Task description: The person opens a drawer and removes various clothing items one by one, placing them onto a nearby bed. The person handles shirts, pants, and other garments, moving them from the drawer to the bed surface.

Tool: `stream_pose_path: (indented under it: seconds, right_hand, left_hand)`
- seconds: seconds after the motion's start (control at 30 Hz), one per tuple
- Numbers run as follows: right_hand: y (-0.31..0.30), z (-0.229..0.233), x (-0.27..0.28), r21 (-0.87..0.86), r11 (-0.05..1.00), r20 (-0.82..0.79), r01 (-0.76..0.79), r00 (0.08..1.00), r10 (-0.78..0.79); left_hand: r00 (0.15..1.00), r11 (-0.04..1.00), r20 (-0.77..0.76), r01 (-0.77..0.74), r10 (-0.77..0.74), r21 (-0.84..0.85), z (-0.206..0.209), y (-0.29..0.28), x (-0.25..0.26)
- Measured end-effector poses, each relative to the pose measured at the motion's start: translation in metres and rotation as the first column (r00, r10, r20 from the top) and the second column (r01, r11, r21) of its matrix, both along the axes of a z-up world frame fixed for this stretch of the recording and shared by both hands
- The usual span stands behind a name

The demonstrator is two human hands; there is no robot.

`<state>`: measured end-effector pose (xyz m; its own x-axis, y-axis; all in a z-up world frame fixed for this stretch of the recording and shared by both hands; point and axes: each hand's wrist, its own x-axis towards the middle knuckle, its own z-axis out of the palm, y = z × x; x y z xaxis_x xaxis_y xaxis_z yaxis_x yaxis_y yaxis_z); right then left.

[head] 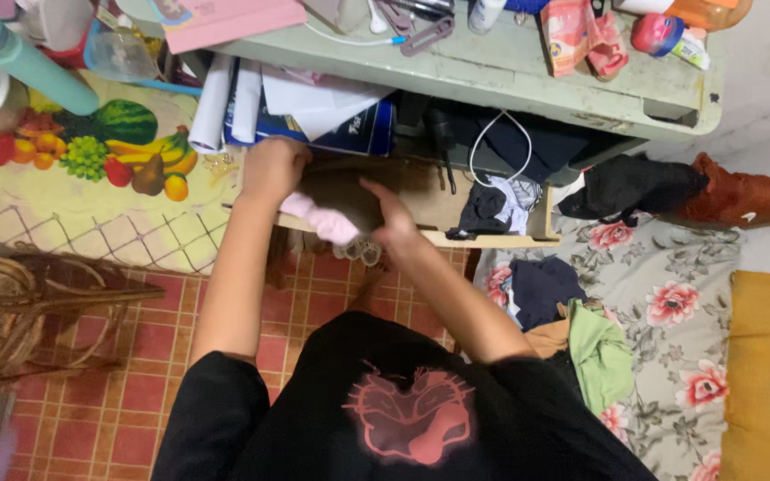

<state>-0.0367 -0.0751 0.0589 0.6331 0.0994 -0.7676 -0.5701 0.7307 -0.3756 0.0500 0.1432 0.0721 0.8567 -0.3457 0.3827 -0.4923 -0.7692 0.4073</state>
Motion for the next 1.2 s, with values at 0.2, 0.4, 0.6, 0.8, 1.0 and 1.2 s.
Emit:
stream_pose_path:
  seconds: [0.2, 0.4, 0.6, 0.8, 1.0, 1.2]
  right_hand:
    - [-0.007, 0.008, -0.056, -0.046, 0.983, 0.070, -0.180, 0.981, 0.183]
    - [-0.058, -0.005, -0.153, -0.357, 0.929, 0.351, -0.093, 0.908, 0.226]
    - [-0.229, 0.030, -0.278, -0.280, 0.944, 0.453, 0.173, 0.891, -0.029]
    - [-0.360, 0.027, -0.420, -0.543, 0.664, 0.589, 0.514, 0.796, -0.135]
    - [-0.411, -0.069, -0.496, -0.973, 0.230, -0.091, -0.005, 0.927, -0.364]
    - [-0.340, -0.085, -0.403, -0.977, 0.175, -0.129, -0.121, 0.991, -0.031]
  left_hand:
    - [0.998, 0.999, -0.048, 0.036, -0.035, 0.021, -0.007, 0.003, 0.011]
    - [0.996, 0.999, -0.085, -0.036, 0.037, 0.022, -0.003, 0.001, -0.001]
    - [0.979, 0.999, -0.200, -0.037, 0.040, 0.021, -0.007, 0.003, -0.026]
    - [0.980, 0.948, -0.194, 0.028, 0.036, 0.317, -0.022, -0.040, -0.054]
    - [0.981, 0.878, -0.172, 0.162, -0.092, 0.451, -0.052, -0.073, -0.032]
    - [0.885, 0.857, -0.465, 0.242, -0.003, 0.456, -0.026, -0.084, -0.044]
